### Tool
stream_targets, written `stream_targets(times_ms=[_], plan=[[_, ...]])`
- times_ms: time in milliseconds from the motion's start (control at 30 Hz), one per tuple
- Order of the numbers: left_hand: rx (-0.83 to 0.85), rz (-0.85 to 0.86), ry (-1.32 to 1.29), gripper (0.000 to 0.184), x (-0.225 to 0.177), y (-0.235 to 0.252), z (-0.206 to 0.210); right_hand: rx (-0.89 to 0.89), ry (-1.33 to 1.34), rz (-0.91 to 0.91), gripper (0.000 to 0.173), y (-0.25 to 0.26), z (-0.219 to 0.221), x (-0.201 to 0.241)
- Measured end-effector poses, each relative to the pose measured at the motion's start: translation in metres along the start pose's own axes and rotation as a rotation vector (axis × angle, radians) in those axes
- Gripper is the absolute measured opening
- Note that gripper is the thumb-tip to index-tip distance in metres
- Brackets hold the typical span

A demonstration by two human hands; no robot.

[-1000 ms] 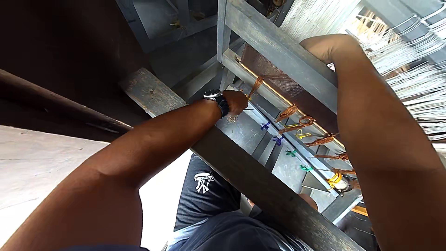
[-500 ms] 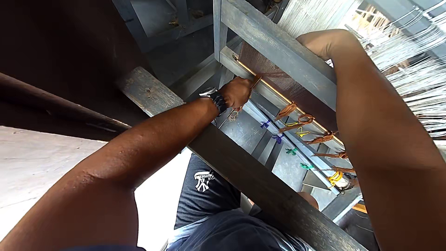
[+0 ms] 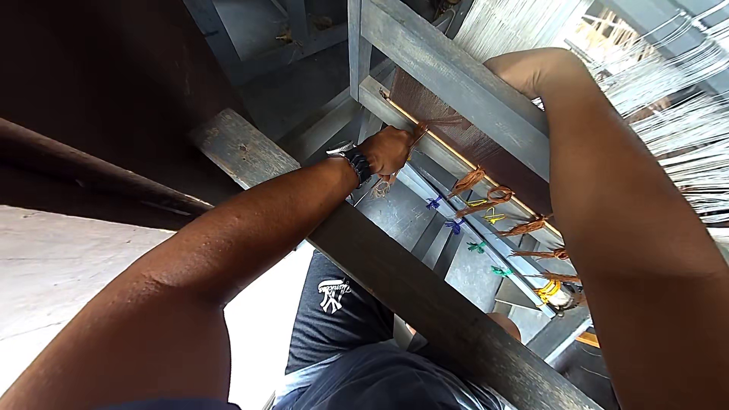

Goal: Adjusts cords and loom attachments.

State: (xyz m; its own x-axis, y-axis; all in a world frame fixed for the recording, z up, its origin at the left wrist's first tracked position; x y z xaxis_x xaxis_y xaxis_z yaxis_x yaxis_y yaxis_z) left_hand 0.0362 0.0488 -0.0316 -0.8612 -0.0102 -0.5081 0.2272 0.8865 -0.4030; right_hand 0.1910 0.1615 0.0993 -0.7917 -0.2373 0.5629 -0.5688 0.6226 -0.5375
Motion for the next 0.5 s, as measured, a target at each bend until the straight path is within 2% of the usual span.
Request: stream_targets(times_ms=[500], plan=[[-0.018, -0.060, -0.029, 0.025, 0.003, -0.010, -0.007, 0.007, -0.001, -0.023, 0.018, 0.004, -0.001, -0.004]])
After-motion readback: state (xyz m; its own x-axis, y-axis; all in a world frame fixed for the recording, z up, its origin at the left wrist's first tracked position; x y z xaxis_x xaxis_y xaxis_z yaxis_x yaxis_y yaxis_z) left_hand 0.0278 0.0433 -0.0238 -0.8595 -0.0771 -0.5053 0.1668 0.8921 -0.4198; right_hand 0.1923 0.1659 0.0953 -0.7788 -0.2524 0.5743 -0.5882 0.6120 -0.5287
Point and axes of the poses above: each hand's wrist, its own y-axis towards the middle knuckle, its own z-axis out of the palm, x = y × z, the point moved 3 cm from there along y, towards the middle knuckle, and after that the axes turned 5 degrees about x, right-handed, at the moved point
